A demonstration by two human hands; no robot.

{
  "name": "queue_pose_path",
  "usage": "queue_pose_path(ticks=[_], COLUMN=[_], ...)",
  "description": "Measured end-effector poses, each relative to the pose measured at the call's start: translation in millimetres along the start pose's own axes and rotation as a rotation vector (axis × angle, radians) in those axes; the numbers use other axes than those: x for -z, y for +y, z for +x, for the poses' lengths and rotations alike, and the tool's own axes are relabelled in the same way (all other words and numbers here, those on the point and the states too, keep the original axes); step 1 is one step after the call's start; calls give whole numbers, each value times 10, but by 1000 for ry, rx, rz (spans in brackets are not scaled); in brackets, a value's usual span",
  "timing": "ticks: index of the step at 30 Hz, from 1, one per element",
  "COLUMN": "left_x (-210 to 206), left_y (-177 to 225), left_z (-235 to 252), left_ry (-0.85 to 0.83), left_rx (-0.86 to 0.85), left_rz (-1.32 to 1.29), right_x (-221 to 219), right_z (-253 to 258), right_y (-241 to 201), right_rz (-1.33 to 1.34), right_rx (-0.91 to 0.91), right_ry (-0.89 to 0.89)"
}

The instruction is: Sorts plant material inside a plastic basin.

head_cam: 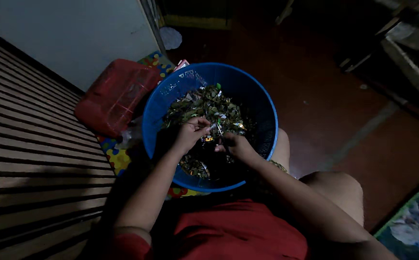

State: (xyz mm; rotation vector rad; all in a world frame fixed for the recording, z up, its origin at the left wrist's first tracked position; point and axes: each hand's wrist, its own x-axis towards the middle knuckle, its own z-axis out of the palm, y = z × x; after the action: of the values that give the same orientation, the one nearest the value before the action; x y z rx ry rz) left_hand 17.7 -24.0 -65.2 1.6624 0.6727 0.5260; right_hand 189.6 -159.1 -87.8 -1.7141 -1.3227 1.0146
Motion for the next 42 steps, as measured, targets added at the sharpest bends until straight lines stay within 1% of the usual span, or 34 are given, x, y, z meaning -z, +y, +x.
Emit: queue_pose_path(ticks=[5,8,11,13,17,21,25,28,31,36,42], left_x=[7,-4,-20,-39,-64,-66,-72,-96,-138,-194,-193], left_y=[-36,-46,-18,-11,-14,-3,-8,-5,-31,13,12], left_z=[22,32,24,20,13,5,12,17,14,-10,-9], left_ry=[27,33,26,8,-27,-33,-43,-89,-179,-208,-201], left_rx=[3,9,40,50,46,42,47,81,108,181,152], left_rz=[-17,-49,-55,-62,-84,-57,-59,6,39,42,6], right_x=[15,3,-21,-41,-36,-16,-13,-30,-60,-57,-58], right_z=[-17,-10,-3,13,5,-9,-12,13,11,6,12], right_y=[-7,-3,13,29,-2,-28,-12,38,35,28,35], right_rz=[50,43,-24,-47,-62,-59,48,81,121,164,181], right_rx=[-25,-61,-51,-41,-14,6,-2,87,176,144,151], right_ry=[44,-28,-113,-132,-114,-52,87,198,318,324,338])
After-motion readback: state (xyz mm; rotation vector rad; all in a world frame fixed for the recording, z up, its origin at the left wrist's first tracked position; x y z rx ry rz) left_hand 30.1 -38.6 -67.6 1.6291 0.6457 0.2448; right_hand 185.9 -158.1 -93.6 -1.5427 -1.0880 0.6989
